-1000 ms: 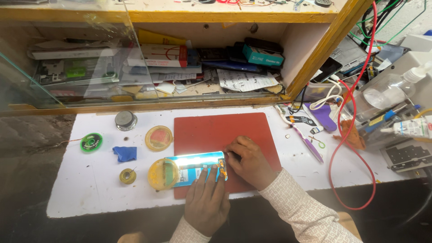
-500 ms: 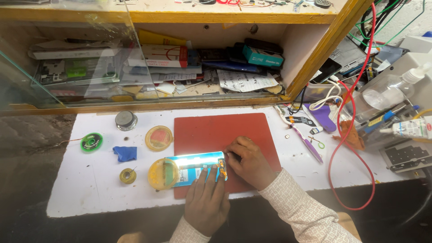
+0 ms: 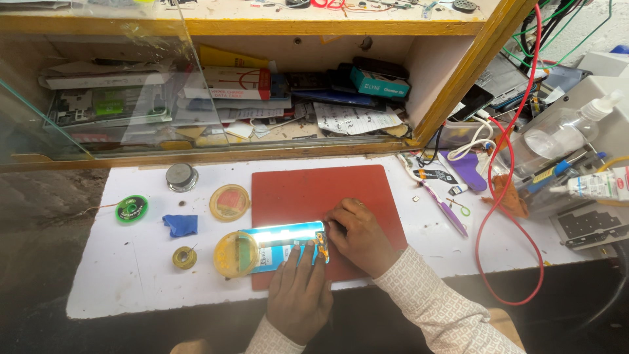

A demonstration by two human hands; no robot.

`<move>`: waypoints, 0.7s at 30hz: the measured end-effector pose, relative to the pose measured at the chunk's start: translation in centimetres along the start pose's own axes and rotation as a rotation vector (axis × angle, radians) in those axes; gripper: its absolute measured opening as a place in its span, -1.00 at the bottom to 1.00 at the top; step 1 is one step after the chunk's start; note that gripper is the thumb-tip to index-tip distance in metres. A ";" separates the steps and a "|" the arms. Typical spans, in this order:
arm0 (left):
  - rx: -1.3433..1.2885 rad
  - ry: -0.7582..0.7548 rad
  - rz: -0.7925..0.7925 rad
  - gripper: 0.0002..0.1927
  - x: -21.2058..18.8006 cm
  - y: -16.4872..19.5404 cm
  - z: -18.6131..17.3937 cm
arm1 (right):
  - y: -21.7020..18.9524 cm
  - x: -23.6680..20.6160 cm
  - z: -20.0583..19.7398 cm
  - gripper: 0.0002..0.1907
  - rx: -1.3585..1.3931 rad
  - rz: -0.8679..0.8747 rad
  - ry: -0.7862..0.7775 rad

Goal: The person works on a smartphone lying on a red mat at a repair bench, holding the phone steady with one hand while using a small hand tool on the phone's exposed board and connector area. Around the middle of the clip the person picks up a toothbrush and brushes the phone's board area, then resumes working on it with the small tool.

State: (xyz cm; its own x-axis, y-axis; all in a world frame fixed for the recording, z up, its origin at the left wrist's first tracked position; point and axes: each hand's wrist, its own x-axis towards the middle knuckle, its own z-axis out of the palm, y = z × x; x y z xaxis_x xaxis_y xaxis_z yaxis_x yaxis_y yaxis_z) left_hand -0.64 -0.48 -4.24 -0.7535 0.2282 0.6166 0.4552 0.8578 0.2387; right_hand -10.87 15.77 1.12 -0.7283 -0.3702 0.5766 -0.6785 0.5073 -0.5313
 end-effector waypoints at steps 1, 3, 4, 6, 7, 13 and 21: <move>0.000 0.000 0.000 -0.50 0.0 0.0 0.0 | 0.0 0.0 0.0 -0.91 0.000 0.005 0.000; 0.003 0.005 0.000 -0.51 0.0 0.0 0.0 | -0.1 0.0 0.0 -0.92 0.004 0.009 0.003; 0.006 0.007 0.001 -0.51 0.0 0.0 0.0 | -0.1 0.0 -0.1 -0.92 0.006 0.012 0.005; 0.008 0.004 0.003 -0.51 0.1 0.0 0.0 | -0.2 0.1 -0.3 -0.93 0.065 0.095 0.017; 0.008 0.002 0.002 -0.51 0.1 0.1 0.0 | -0.2 0.1 -0.4 -0.94 0.095 0.137 0.021; -0.004 0.011 0.011 -0.51 0.0 0.0 0.0 | -0.2 0.7 -0.8 -0.82 0.275 0.292 -0.006; -0.014 0.030 0.022 -0.52 0.1 -0.2 -0.2 | 0.8 1.3 -1.1 -0.83 0.130 0.229 -0.207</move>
State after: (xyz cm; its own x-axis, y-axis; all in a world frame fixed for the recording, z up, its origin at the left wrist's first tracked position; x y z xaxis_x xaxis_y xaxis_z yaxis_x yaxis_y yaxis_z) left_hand -0.67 -0.68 -4.10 -0.7288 0.2323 0.6441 0.4780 0.8461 0.2357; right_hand -12.25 16.55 2.17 -0.8583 -0.4153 0.3014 -0.4916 0.4970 -0.7151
